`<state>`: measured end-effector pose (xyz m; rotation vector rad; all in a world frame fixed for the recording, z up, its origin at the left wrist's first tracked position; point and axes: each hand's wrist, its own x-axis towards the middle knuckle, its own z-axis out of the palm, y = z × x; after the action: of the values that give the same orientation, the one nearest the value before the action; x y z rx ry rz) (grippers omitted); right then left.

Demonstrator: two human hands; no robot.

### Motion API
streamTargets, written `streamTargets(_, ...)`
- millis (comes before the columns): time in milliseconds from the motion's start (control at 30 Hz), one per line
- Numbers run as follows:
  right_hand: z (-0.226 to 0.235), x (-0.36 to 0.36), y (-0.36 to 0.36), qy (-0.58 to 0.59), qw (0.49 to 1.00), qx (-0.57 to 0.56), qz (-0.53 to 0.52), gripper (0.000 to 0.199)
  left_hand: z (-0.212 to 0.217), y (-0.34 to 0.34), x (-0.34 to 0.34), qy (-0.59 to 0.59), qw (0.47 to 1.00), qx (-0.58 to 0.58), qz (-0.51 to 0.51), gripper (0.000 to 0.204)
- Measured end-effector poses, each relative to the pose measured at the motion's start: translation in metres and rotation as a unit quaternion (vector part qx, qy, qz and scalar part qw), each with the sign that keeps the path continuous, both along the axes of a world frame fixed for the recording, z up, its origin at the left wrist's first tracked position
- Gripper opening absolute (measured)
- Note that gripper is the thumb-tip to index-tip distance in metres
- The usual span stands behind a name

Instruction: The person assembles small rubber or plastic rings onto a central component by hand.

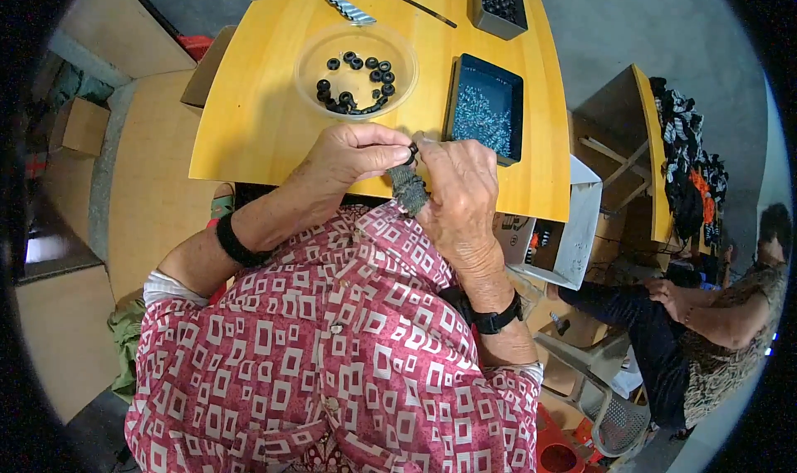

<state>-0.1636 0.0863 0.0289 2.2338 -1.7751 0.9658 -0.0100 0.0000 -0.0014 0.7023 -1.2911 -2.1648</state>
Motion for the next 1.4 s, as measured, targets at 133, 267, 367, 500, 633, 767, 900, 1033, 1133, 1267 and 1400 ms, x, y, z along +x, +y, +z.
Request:
streamTargets(133,-0.004,-0.005,-0.001,0.044,0.999,0.002,0.001,0.039,0.000,0.001,-0.001,0.004,1.000,-0.015,0.005,0.026)
streamTargets(267,-0.004,-0.009,-0.001,0.079,0.997,0.001,0.014,0.038,-0.001,0.002,0.000,0.005,1.000,0.006,-0.004,0.025)
streamTargets(367,-0.005,-0.010,-0.001,0.076,0.997,-0.016,0.027,0.035,0.000,0.003,0.000,-0.015,1.000,-0.007,-0.009,0.024)
streamTargets(500,-0.009,-0.011,-0.002,0.062,0.997,-0.035,0.034,0.030,0.001,0.003,0.000,-0.016,1.000,0.010,-0.017,0.021)
streamTargets(633,-0.016,-0.007,-0.003,0.040,0.996,-0.073,0.036,0.024,-0.002,0.002,-0.001,-0.014,1.000,0.010,-0.019,0.020)
streamTargets(767,-0.021,-0.007,-0.005,0.029,0.995,-0.087,0.034,0.022,-0.004,0.000,0.000,-0.007,1.000,0.012,-0.018,0.019)
streamTargets(900,-0.026,-0.005,-0.005,0.019,0.996,-0.088,0.022,0.020,-0.005,-0.001,-0.001,-0.013,1.000,0.022,-0.016,0.019)
streamTargets(1033,-0.024,-0.004,-0.005,0.005,0.996,-0.092,0.023,0.020,-0.003,-0.001,-0.001,-0.011,0.999,0.034,-0.018,0.019)
streamTargets(1133,-0.023,-0.003,-0.005,-0.005,0.996,-0.092,0.020,0.021,-0.004,-0.001,-0.001,0.001,0.999,0.043,-0.026,0.022)
streamTargets(1267,-0.018,-0.004,-0.004,-0.011,0.995,-0.097,0.011,0.023,0.003,-0.002,-0.001,-0.002,0.996,0.085,-0.031,0.027)
streamTargets(1400,-0.010,-0.003,-0.003,-0.004,0.995,-0.094,0.023,0.023,0.011,-0.001,0.000,0.007,0.994,0.098,-0.039,0.030)
